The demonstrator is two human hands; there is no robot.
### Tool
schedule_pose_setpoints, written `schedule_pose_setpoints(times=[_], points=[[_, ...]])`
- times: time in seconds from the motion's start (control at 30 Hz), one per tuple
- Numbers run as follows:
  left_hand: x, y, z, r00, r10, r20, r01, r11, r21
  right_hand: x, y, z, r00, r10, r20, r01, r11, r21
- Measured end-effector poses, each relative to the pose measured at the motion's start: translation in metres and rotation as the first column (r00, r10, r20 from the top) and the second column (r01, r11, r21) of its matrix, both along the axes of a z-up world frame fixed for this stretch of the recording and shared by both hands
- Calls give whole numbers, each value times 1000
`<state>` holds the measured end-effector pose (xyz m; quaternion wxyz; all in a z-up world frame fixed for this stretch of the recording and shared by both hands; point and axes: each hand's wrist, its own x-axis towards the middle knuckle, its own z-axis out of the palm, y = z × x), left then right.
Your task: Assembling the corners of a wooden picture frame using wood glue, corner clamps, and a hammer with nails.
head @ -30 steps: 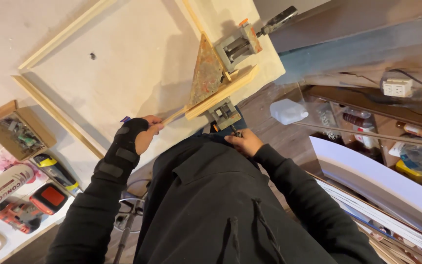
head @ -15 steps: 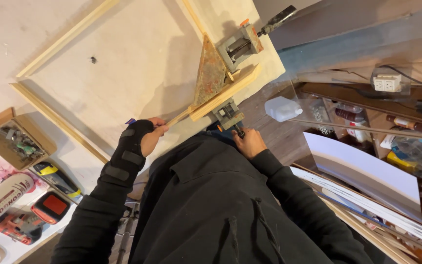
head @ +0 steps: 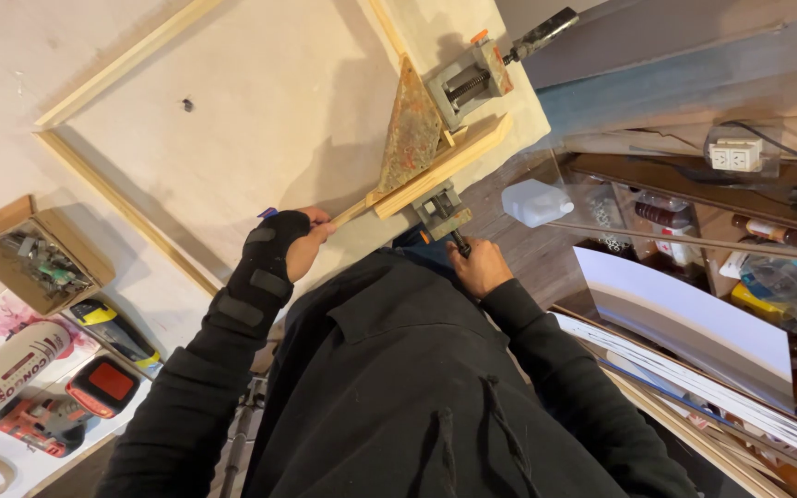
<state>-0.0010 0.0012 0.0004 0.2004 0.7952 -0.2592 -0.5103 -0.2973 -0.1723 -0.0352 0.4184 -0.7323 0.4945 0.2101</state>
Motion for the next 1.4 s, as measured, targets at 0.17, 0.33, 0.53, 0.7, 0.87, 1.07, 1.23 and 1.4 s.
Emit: schedule_pose_setpoints(times=[0.17,0.33,0.53,0.7,0.87,1.07,1.23,1.4], points=[[-1,-1,1,1000,7,7,-7,1000,-12,-5,-2,-3,999,-6,-38,6,1000,16],[-1,-4,3,1000,4,13,-4,1000,-3,7,-32,28,988,130,88,-123,989,-82],[0,-6,6,998,-47,30,46,998,38,59,-53,66,914,229,335,-34,866,-499],[0,-2,-14,995,-40,91,45,998,-53,75,-48,52,891,298,344,-42,807,-589],[7,-7,-24,999,9,-35,-9,1000,9,72,-42,44,873,316,372,-18,783,-622],[9,-11,-28,989,67,-129,-66,998,13,69,-40,49,858,316,406,-13,802,-598],[7,-12,-31,995,27,-99,-23,999,38,65,-37,45,805,370,465,0,782,-623],[7,-16,-28,997,0,-76,4,999,50,66,-38,49,746,415,521,18,769,-639]])
